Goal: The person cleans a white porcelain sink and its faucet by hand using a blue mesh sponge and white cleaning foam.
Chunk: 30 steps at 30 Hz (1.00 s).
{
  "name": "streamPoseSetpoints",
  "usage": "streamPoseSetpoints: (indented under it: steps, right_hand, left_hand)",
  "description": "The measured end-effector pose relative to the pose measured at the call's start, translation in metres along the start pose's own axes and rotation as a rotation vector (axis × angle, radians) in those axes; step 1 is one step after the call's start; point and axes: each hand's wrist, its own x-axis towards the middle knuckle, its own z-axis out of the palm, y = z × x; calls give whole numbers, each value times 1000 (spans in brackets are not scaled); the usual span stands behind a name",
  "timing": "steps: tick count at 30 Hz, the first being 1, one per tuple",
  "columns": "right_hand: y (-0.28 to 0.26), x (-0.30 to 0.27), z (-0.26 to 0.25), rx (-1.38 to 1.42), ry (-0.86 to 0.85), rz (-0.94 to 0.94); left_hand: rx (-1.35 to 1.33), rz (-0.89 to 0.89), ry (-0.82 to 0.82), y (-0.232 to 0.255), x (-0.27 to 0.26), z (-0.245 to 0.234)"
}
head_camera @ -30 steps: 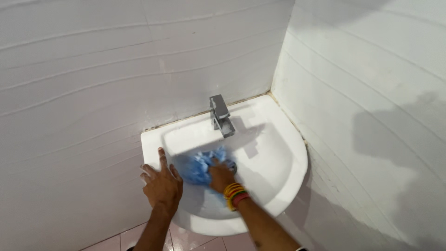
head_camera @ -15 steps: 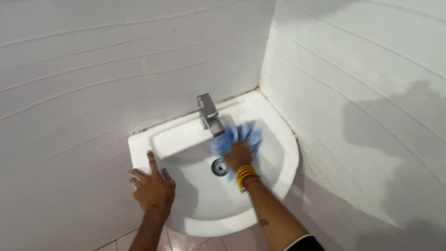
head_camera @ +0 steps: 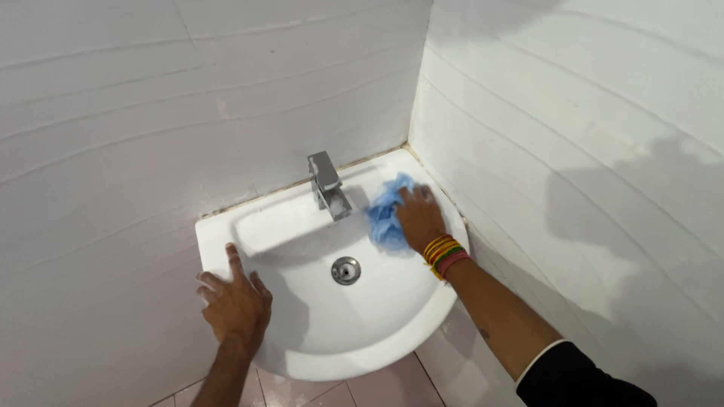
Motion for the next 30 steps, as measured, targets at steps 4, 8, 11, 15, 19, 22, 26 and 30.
streamPoseSetpoints:
  steps: [4,8,11,15,19,22,26,30]
  right_hand:
    - [-29,-28,-28,-40,115,116]
    - [-99,-53,-28,185,-642,201]
    - [-110,-54,12,323,-671,180]
    - [-46,-41,45,106,-350,144]
    - [0,-45,-15,-89,-148,-17]
    - [-40,-60,-49,-34,-421,45]
    - [-131,-80,-42,418,-713,62]
    - [-229,-66,-32,543,-622,21]
  left_hand:
    - [-24,22,46,-1,1,2]
    - [-27,42,97,-2,0,1]
    - [-67,44,86,-2,-3,-2]
    - [-136,22,27,-2,-6,-8]
    - [-182,22,42,-8,-5,4]
    - [-194,56,116,-11,-4,13]
    - [-176,78,102,-10,-19,10]
    - [-243,25,151,-8,-27,3]
